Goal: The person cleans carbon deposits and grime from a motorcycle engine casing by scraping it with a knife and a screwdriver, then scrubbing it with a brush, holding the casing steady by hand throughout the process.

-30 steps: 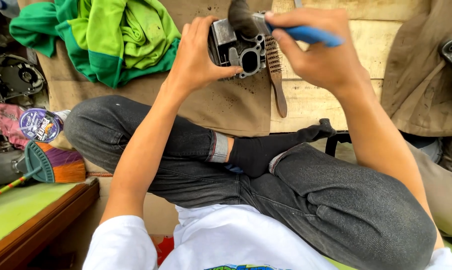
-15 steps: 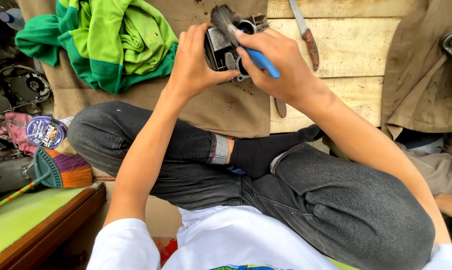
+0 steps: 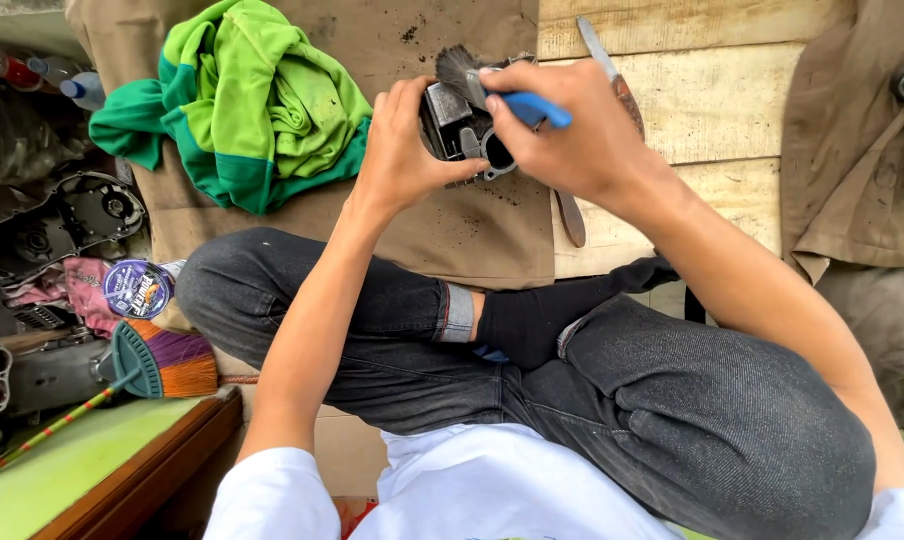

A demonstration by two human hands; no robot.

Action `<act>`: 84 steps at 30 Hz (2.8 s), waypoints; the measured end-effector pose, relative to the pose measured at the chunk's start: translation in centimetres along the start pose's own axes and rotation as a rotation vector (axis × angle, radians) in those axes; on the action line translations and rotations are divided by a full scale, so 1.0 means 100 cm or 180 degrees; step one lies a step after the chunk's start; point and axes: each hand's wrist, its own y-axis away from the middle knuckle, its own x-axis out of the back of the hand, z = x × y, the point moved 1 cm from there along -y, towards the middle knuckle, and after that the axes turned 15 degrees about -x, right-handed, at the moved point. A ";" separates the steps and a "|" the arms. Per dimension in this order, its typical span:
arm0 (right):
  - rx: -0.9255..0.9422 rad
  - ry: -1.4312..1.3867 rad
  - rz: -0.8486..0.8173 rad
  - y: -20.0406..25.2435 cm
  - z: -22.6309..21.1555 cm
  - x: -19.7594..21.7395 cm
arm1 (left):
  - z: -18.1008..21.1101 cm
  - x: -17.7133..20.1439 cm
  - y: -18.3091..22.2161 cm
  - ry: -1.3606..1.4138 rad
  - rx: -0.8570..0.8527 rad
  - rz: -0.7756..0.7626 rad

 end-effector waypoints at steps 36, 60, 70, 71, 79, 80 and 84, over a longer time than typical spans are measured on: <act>-0.0347 -0.0236 0.0139 -0.029 -0.006 -0.017 | 0.003 -0.001 -0.001 -0.0154 0.0191 0.0025; -0.1197 -0.0504 -0.0248 -0.017 0.045 0.044 | 0.005 -0.001 0.000 -0.0030 0.0258 0.0023; -0.1957 -0.2603 -0.0531 -0.016 0.104 0.042 | 0.011 -0.001 -0.001 -0.0100 0.0311 -0.0012; -0.1958 -0.2602 -0.0529 -0.017 0.105 0.045 | 0.011 -0.001 -0.001 -0.0098 0.0310 -0.0013; -0.1795 -0.3653 0.0811 -0.018 0.122 0.076 | 0.008 -0.005 0.005 -0.0159 0.0093 0.0068; -0.1818 -0.3645 0.0814 -0.014 0.127 0.082 | 0.009 -0.006 0.006 -0.0141 0.0104 0.0060; -0.1539 -0.2049 0.0841 -0.007 0.140 0.097 | 0.008 -0.007 0.004 -0.0203 0.0075 0.0042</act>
